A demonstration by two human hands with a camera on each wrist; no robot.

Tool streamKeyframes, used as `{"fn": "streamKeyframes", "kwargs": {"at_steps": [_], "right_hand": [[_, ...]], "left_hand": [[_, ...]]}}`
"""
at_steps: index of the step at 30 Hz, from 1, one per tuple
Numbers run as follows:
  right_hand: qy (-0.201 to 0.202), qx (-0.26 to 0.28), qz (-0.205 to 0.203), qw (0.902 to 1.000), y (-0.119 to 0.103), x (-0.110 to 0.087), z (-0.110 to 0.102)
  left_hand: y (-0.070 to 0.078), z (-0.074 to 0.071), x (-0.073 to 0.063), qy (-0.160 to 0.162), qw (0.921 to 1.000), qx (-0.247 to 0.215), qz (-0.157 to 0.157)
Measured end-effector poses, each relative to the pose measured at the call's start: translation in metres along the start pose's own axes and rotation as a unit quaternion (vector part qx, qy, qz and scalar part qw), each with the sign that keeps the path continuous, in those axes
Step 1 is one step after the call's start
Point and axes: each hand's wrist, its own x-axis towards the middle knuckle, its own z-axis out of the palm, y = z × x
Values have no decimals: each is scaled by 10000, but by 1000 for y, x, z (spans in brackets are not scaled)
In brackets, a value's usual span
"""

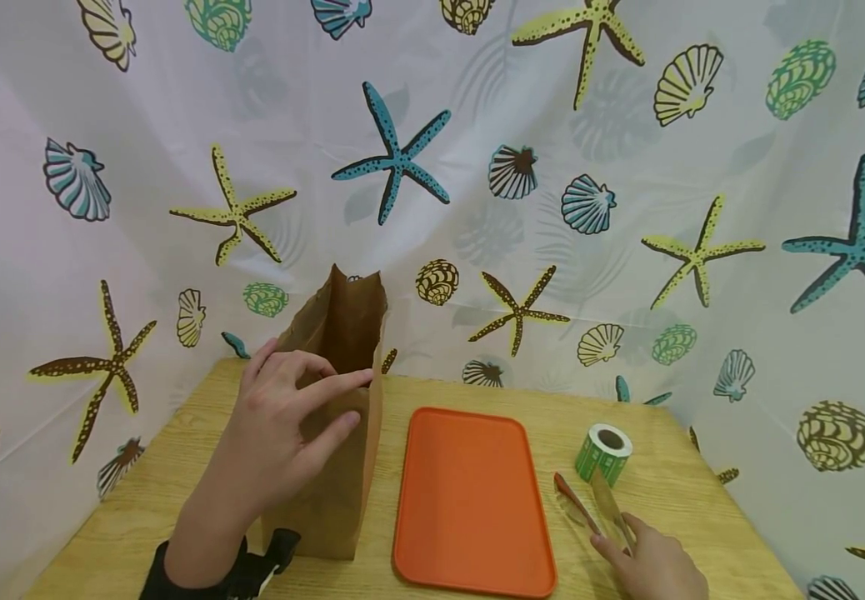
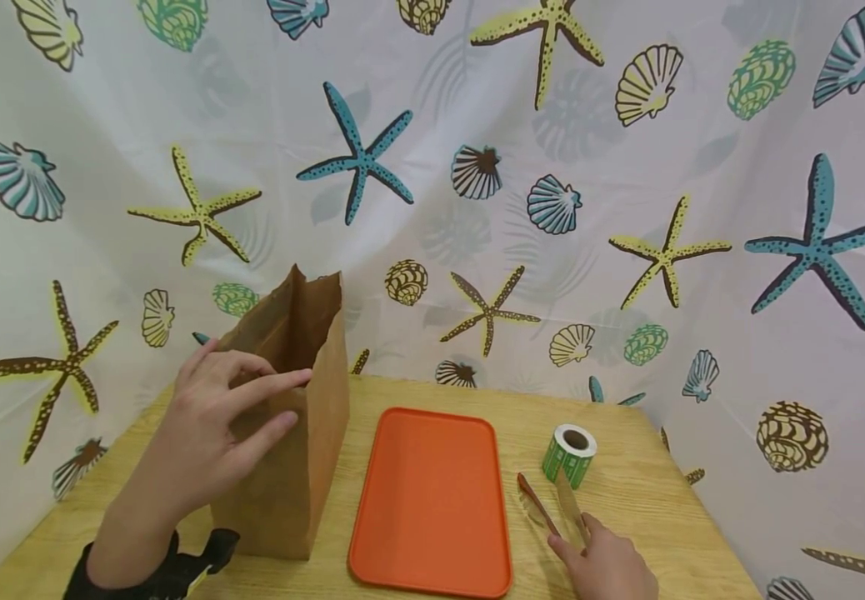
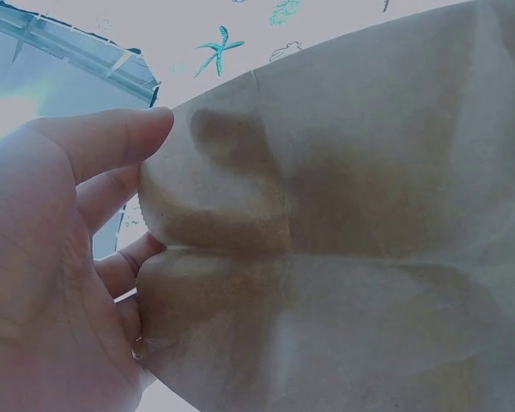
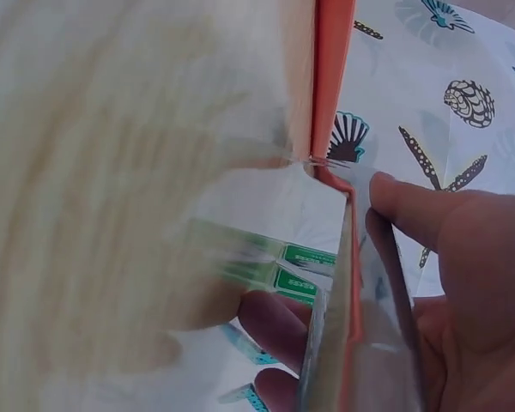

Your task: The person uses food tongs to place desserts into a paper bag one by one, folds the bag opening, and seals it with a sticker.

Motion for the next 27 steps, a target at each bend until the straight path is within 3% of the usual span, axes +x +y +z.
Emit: {"fn": "streamKeyframes", "kwargs": {"at_steps": [6, 16, 23, 27], "right_hand": [[-77, -142, 217, 9996, -5, -2, 0], [138, -409, 355, 9984, -4, -5, -3], [269, -300, 49, 9992, -14, -8, -24], [363, -293, -101, 9989, -24, -7, -36]], "left_hand": [[1, -1, -1, -2, 10000, 15, -37], [2, -3, 0, -1, 10000, 17, -66], [3, -2, 0, 47, 9999, 26, -106], [5, -1, 1, 270, 9994, -38, -209]]}}
